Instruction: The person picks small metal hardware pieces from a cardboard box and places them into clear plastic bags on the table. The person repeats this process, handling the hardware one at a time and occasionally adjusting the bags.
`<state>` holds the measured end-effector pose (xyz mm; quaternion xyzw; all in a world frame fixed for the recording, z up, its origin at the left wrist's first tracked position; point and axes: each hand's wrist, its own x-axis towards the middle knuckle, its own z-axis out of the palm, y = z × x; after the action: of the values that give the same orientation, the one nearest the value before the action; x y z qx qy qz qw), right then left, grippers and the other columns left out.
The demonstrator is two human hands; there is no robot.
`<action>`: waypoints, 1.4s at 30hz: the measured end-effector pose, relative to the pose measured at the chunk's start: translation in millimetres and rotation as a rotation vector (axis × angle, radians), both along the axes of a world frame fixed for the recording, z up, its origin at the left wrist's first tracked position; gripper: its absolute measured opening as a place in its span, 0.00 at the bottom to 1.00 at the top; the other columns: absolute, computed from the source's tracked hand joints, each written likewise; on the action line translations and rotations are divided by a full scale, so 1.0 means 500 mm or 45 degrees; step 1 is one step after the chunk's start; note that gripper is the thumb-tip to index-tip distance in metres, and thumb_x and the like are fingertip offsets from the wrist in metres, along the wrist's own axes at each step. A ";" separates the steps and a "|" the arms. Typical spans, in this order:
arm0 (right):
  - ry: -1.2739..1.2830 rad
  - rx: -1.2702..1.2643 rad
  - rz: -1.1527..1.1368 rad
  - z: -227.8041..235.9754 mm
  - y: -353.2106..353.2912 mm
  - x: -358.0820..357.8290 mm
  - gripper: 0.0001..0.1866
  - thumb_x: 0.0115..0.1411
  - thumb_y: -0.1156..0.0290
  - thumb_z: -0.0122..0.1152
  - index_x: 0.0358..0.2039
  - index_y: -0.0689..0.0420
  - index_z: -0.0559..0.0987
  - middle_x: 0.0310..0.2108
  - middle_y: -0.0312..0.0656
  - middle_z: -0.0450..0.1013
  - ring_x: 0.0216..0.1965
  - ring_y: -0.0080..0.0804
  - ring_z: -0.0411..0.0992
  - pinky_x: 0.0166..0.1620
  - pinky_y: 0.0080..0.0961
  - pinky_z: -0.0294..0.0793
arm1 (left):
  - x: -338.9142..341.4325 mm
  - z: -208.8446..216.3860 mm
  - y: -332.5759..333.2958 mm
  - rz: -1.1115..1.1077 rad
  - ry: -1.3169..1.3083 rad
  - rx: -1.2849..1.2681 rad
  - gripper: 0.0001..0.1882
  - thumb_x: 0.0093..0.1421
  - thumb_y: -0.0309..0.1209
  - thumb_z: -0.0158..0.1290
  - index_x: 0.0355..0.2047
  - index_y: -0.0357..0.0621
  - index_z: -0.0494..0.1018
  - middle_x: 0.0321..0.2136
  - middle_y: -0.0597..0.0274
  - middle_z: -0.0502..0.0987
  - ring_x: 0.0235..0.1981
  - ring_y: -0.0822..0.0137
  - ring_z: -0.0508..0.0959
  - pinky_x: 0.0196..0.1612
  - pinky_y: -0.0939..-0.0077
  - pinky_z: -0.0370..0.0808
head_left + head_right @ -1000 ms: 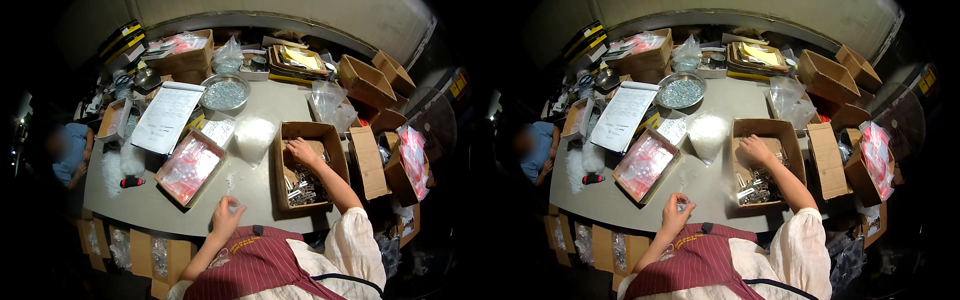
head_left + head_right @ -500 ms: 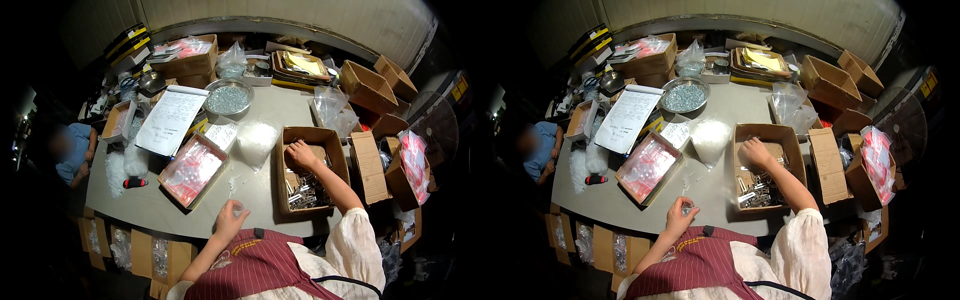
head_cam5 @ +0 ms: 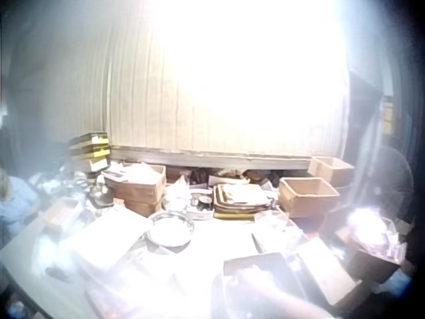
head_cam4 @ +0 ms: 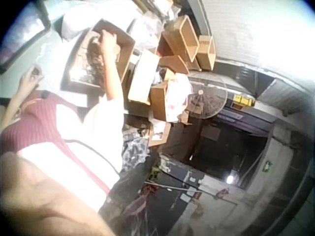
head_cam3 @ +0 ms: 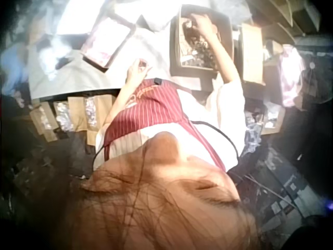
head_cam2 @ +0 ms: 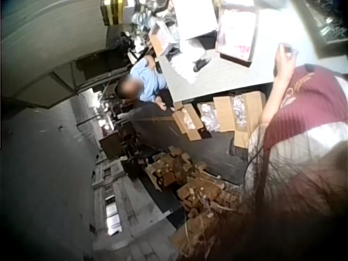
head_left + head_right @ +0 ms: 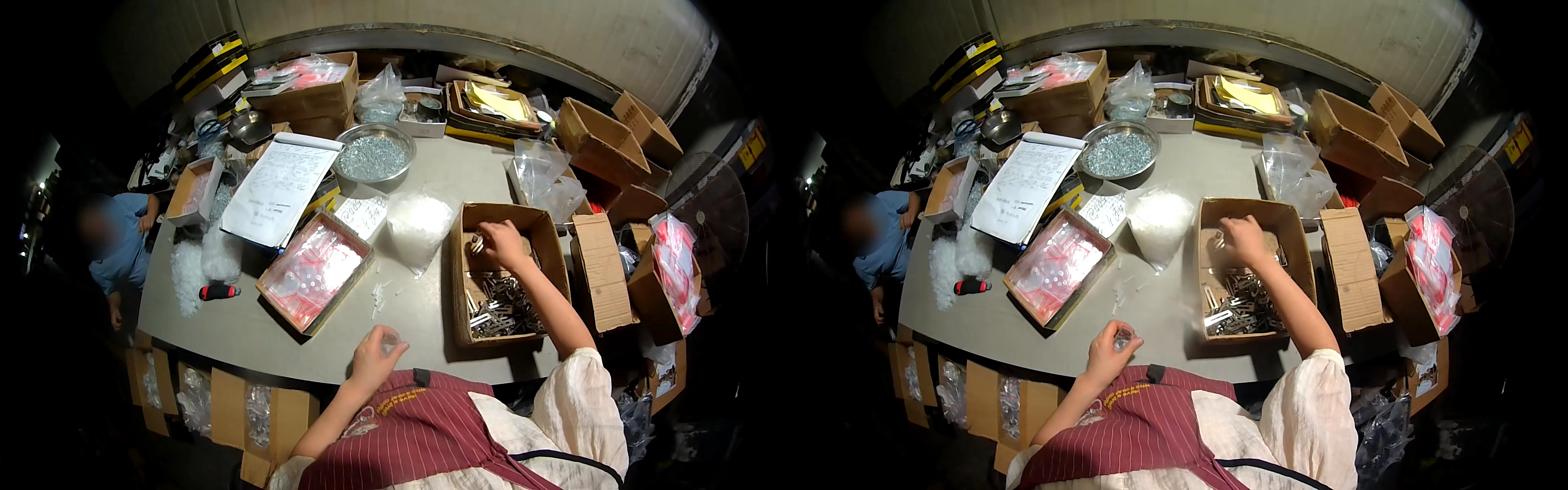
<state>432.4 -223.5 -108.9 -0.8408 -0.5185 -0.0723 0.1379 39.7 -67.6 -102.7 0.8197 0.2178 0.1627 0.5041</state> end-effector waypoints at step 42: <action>0.323 0.106 -0.106 -0.054 0.008 -0.037 0.15 0.57 0.60 0.64 0.28 0.62 0.78 0.28 0.59 0.77 0.32 0.61 0.75 0.37 0.51 0.74 | 0.032 0.013 0.006 -0.131 0.021 -0.031 0.17 0.58 0.35 0.65 0.39 0.39 0.72 0.35 0.51 0.81 0.38 0.53 0.82 0.43 0.63 0.77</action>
<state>414.0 -219.3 -135.9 -0.8574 -0.4583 0.0075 0.2340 55.9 -64.4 -96.2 0.8249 0.1816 0.1271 0.5200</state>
